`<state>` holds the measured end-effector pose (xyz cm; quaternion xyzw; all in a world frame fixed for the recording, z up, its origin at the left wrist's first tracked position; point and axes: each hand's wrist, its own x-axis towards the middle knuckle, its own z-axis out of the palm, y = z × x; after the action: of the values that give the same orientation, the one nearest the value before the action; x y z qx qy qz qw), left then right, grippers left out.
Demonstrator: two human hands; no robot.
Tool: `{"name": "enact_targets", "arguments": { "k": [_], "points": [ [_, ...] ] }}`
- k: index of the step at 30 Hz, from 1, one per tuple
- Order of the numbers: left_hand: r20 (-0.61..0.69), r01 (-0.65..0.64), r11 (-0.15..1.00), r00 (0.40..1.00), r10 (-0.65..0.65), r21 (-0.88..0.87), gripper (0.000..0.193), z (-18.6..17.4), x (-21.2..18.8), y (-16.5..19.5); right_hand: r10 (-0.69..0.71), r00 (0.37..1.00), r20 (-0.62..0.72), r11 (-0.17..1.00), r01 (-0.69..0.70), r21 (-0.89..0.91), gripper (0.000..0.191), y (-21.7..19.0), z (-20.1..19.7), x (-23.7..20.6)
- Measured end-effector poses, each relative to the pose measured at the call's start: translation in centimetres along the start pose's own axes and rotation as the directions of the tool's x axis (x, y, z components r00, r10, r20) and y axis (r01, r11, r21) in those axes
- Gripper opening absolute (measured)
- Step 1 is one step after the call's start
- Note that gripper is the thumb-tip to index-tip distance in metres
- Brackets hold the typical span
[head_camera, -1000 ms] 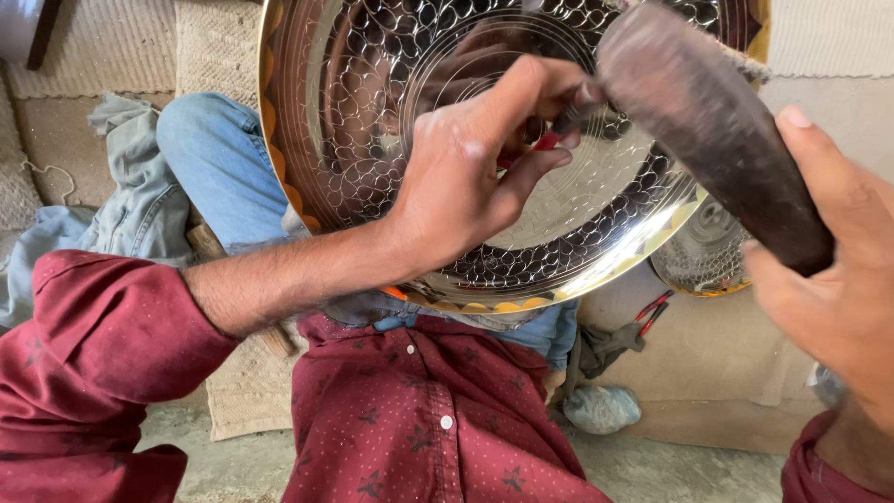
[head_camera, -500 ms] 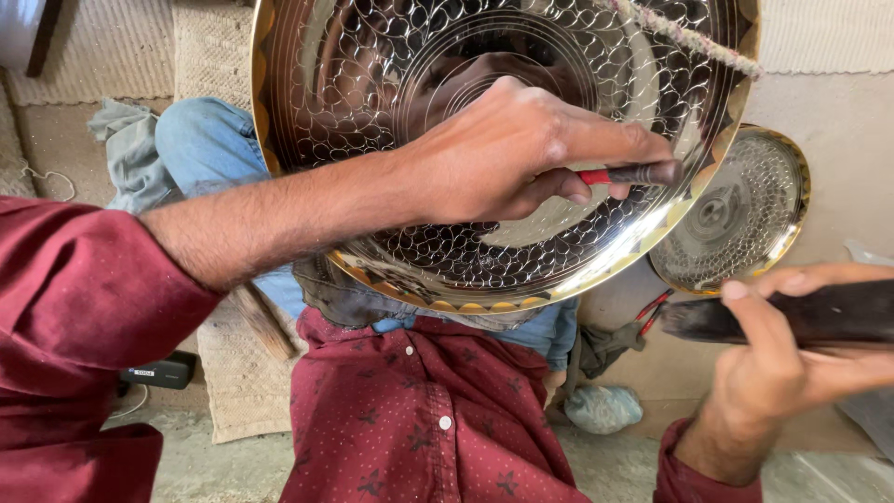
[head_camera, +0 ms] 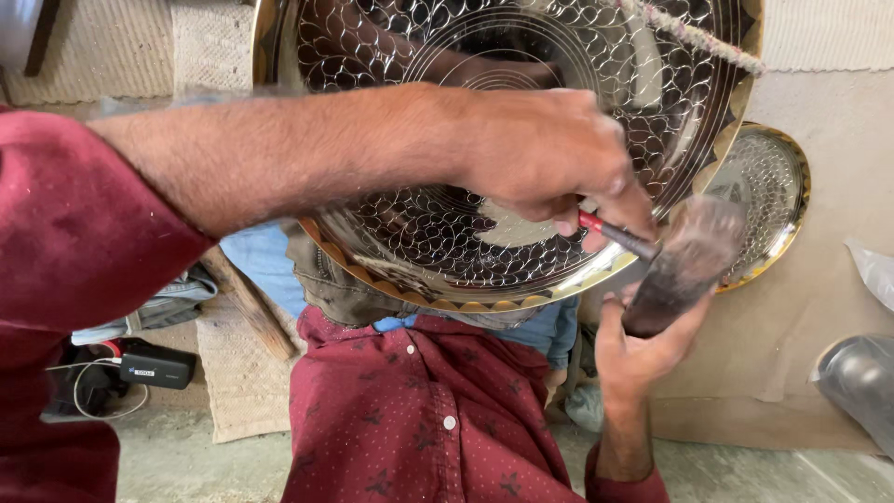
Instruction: The person sits on the floor with a large decorative brass tray on their lap and hammers a small punch against the tray's surface with a wooden mallet, working the patterned area in sections. They reposition the punch repeatedly and briefly turn the tray near the end before resuming hammering.
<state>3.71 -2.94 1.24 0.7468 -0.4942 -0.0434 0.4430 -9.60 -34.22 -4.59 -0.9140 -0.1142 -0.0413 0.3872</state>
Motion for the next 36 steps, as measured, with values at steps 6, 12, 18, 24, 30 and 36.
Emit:
{"name": "enact_targets", "arguments": {
  "k": [6,12,18,24,30,36],
  "points": [
    [0.336,0.078,0.993,0.941,-0.043,-0.091,0.054,0.0,2.2,0.0,-0.460,0.872,-0.168,0.816,0.341,-0.467,0.088,-0.9,3.4,-0.4],
    [0.535,0.221,0.975,0.827,-0.172,-0.029,0.052,-1.2,2.6,1.1,-0.113,0.862,-0.494,0.952,0.236,0.195,0.056,-1.7,4.1,-0.9],
    [0.536,0.195,0.977,0.836,-0.120,-0.086,0.054,-1.6,3.0,1.3,-0.338,0.881,-0.330,0.895,0.193,-0.403,0.048,-1.1,3.6,-0.7],
    [0.461,0.127,0.988,0.884,-0.073,-0.086,0.055,-1.0,2.6,0.6,-0.167,0.885,-0.435,0.939,0.277,0.204,0.074,-0.7,4.4,-0.3],
    [0.070,0.040,0.999,0.997,-0.039,-0.012,0.054,-0.7,-0.2,0.9,-0.180,0.940,-0.288,0.977,0.205,0.057,0.100,-0.7,3.1,0.2],
    [-0.192,0.276,0.961,0.944,-0.268,0.020,0.073,0.0,-2.4,2.2,-0.148,0.986,-0.075,0.979,0.157,0.128,0.106,-0.1,0.0,2.4]
  ]
}}
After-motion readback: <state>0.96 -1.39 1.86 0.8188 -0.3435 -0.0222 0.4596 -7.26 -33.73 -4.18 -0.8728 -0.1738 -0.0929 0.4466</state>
